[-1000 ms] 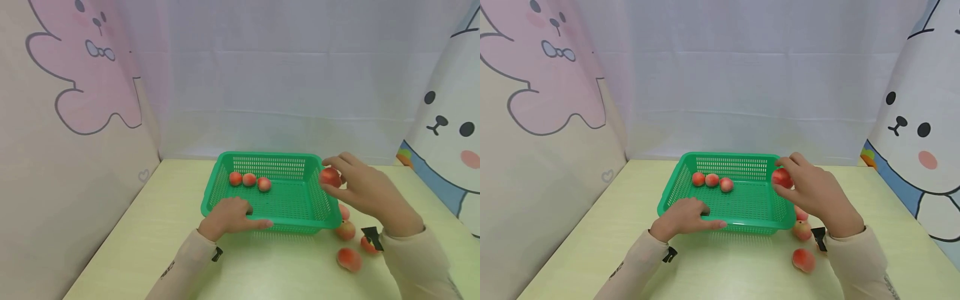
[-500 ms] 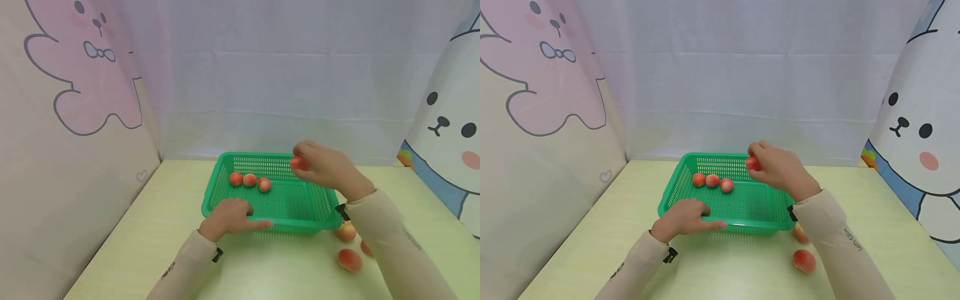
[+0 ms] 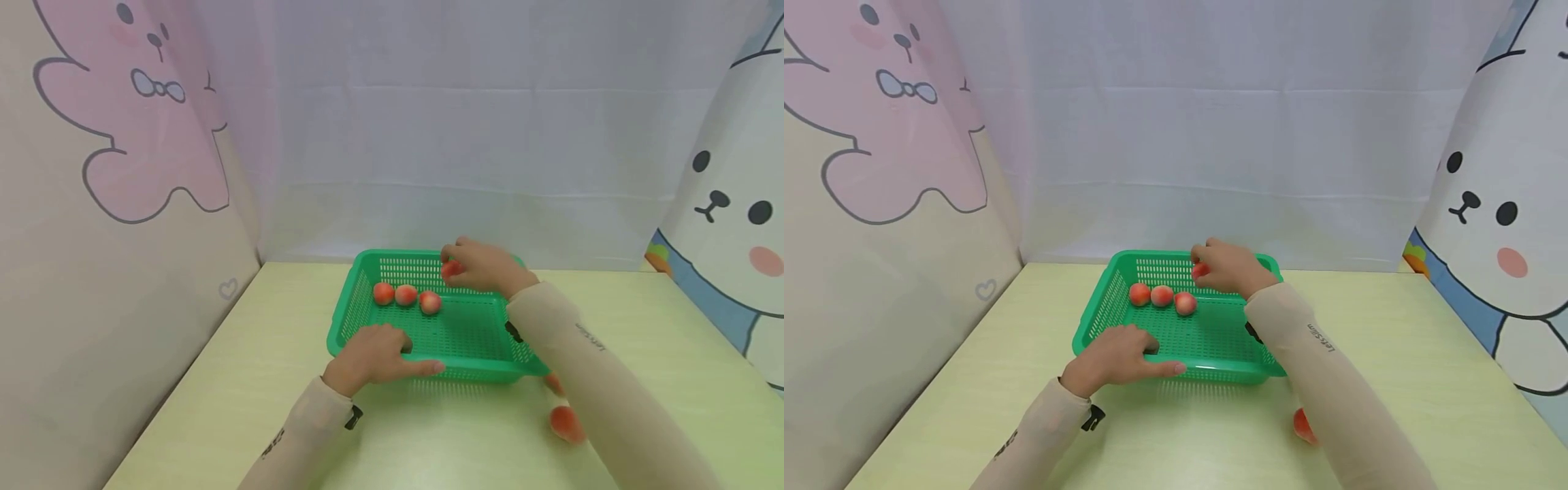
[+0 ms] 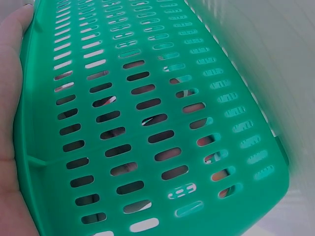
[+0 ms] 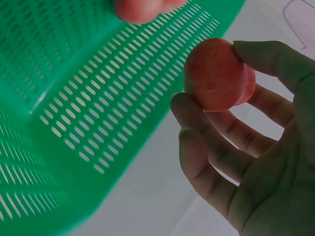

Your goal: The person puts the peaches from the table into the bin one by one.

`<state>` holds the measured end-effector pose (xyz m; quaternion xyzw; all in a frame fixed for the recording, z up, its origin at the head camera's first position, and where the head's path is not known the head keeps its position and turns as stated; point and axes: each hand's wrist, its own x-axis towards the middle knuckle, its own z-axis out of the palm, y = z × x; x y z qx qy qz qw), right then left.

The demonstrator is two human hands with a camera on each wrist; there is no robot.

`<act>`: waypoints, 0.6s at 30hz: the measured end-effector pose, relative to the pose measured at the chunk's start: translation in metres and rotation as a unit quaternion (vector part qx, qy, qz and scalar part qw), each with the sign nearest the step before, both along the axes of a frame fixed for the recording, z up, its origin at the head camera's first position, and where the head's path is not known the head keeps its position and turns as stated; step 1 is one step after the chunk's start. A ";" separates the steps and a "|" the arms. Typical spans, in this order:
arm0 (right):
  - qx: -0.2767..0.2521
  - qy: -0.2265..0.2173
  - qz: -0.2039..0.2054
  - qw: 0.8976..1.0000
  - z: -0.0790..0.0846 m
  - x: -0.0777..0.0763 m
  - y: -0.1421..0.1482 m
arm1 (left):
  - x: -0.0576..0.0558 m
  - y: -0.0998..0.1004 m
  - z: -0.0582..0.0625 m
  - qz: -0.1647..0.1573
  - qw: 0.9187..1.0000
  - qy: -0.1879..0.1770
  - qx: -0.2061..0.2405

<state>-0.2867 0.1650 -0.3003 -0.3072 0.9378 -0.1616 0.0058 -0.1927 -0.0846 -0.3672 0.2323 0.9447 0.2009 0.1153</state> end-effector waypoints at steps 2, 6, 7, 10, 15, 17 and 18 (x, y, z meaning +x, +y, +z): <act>0.009 -0.028 -0.005 1.000 -0.006 -0.005 -0.005 | 0.000 0.000 -0.001 0.000 1.000 -0.001 0.001; 0.036 -0.094 -0.029 0.994 -0.016 -0.015 -0.013 | 0.000 -0.001 -0.002 -0.001 1.000 0.000 0.003; 0.043 -0.113 -0.038 0.992 -0.019 -0.017 -0.014 | 0.000 -0.001 -0.002 -0.001 1.000 0.001 0.003; 0.060 -0.155 -0.061 0.984 -0.028 -0.022 -0.017 | 0.000 -0.001 -0.001 -0.001 1.000 0.003 0.005; 0.066 -0.178 -0.083 0.978 -0.042 -0.024 -0.017 | 0.001 -0.001 -0.001 -0.005 1.000 0.004 0.003; 0.067 -0.182 -0.087 0.977 -0.046 -0.024 -0.017 | 0.000 -0.001 -0.001 -0.006 1.000 0.003 0.003; 0.066 -0.184 -0.087 0.977 -0.048 -0.023 -0.017 | 0.000 -0.001 -0.001 -0.007 1.000 0.004 0.004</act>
